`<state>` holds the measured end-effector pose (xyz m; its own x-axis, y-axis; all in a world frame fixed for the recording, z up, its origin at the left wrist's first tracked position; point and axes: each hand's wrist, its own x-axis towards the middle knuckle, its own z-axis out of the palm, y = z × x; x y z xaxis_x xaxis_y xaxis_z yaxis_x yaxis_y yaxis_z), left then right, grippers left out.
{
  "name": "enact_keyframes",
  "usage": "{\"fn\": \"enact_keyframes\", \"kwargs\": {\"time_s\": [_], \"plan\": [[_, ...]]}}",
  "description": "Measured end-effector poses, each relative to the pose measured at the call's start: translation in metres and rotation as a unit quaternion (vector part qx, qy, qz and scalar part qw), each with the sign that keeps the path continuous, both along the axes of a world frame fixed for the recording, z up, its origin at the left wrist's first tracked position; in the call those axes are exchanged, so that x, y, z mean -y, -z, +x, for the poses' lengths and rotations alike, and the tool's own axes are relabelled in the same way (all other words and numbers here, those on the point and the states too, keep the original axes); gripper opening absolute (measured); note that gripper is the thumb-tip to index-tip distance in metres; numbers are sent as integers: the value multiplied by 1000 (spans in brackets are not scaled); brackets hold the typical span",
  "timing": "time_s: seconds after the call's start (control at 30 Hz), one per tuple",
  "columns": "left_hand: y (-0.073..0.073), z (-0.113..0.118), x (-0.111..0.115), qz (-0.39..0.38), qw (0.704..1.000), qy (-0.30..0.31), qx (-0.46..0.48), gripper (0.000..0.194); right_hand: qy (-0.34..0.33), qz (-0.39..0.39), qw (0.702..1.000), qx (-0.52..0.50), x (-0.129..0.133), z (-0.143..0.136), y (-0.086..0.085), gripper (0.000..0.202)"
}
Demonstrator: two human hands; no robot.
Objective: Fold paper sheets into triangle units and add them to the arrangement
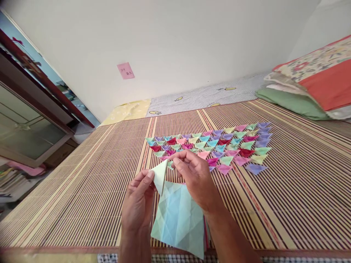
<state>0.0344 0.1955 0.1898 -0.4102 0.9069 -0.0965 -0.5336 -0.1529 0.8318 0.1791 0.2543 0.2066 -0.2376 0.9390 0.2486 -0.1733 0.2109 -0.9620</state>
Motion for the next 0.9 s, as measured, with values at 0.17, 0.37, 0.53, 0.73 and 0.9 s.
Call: {"fn": "enact_keyframes", "kwargs": {"time_s": [0.17, 0.37, 0.53, 0.73, 0.9], "plan": [[2, -2, -2, -2, 997, 9, 72, 24, -116, -19, 993, 5, 2, -4, 2, 10], [-1, -1, -2, -15, 991, 47, 125, 27, -139, -2, 990, -10, 5, -8, 2, 3], [-2, -1, -1, -4, 996, 44, 79, 27, -59, 71, 995, 30, 10, -15, 0, 10], [-1, 1, 1, 31, 997, 63, 22, 21, 5, 168, 983, 72, 16, -23, -1, 21], [-2, 7, 3, 26, 999, 42, 4, 24, 64, 257, 958, 111, 19, -29, 8, 25]]}}
